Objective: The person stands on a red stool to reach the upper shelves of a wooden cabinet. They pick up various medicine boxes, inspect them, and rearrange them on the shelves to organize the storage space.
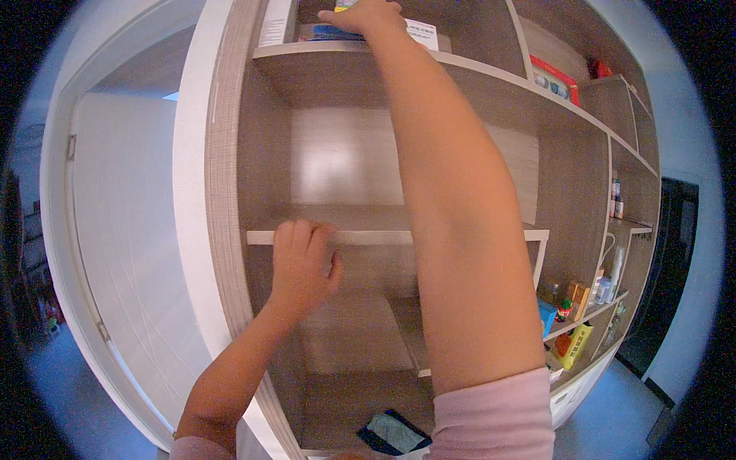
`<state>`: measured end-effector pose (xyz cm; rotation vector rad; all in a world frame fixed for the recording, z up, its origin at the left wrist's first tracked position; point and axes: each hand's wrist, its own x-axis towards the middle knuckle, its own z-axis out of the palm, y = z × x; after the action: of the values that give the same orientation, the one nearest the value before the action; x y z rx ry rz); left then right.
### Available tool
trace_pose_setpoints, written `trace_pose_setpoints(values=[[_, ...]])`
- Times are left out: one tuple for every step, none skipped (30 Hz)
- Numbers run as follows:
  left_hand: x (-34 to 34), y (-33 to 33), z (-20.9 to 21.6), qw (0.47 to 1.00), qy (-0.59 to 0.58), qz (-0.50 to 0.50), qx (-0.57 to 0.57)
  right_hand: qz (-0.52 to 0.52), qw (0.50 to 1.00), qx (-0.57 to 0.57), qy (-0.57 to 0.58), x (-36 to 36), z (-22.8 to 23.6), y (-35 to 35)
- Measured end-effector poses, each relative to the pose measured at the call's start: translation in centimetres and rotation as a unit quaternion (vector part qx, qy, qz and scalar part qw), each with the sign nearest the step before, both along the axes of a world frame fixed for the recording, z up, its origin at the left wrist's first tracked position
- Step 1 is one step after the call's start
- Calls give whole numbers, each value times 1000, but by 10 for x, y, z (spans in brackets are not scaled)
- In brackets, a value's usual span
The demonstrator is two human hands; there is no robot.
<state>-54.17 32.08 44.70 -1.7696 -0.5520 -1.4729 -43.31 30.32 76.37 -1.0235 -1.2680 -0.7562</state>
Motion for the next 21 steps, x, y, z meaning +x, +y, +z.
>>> trace_pose_setpoints(values=[[0,1,-1,1000,1,2,2,-12,999,-31,16,-6,-2,-5],[0,3,-1,1000,1,4,3,-15,999,-49,-18,-9,-1,-3],[-1,4,-2,1000,1,5,5,-18,996,-67,-52,-11,0,0],[-3,3,-2,1000,-2,13,6,-19,993,-82,-86,-14,4,1],[-2,2,-3,1000,-3,14,7,-71,987,-97,-110,-17,9,10],[-1,1,-3,1000,-5,16,7,-123,977,-111,-133,-25,14,21],[-1,1,-3,1000,-5,13,7,-173,964,-128,-155,-31,18,26],[0,1,-4,1000,-4,11,6,-187,952,-183,-159,-32,26,26],[0,0,-4,1000,-4,9,5,-188,945,-195,-181,-30,32,26],[0,2,-5,1000,-4,0,4,-193,937,-208,-204,-26,40,33],[0,2,-5,1000,-2,-5,4,-194,929,-219,-227,-25,45,35],[0,2,-6,1000,-1,-11,4,-189,932,-210,-226,-25,49,39],[-1,2,-5,1000,-3,-9,6,-181,936,-202,-223,-27,48,38],[-2,1,-5,1000,-4,-8,8,-173,940,-194,-219,-28,47,37],[-3,1,-5,1000,-5,-6,10,-157,948,-193,-201,-31,44,38],[-5,0,-3,1000,-5,0,8,-138,955,-188,-181,-42,28,23],[-4,1,-4,1000,-5,1,4,-124,961,-186,-161,-46,19,17],[-4,2,-5,1000,-4,2,1,-124,957,-209,-161,-43,21,17],[0,5,-7,1000,-2,-9,3,-129,949,-235,-166,-37,27,23],[1,5,-7,1000,-1,-13,6,-128,941,-259,-174,-37,35,28],[0,5,-7,1000,-1,-17,9,-160,941,-246,-170,-38,43,33]])
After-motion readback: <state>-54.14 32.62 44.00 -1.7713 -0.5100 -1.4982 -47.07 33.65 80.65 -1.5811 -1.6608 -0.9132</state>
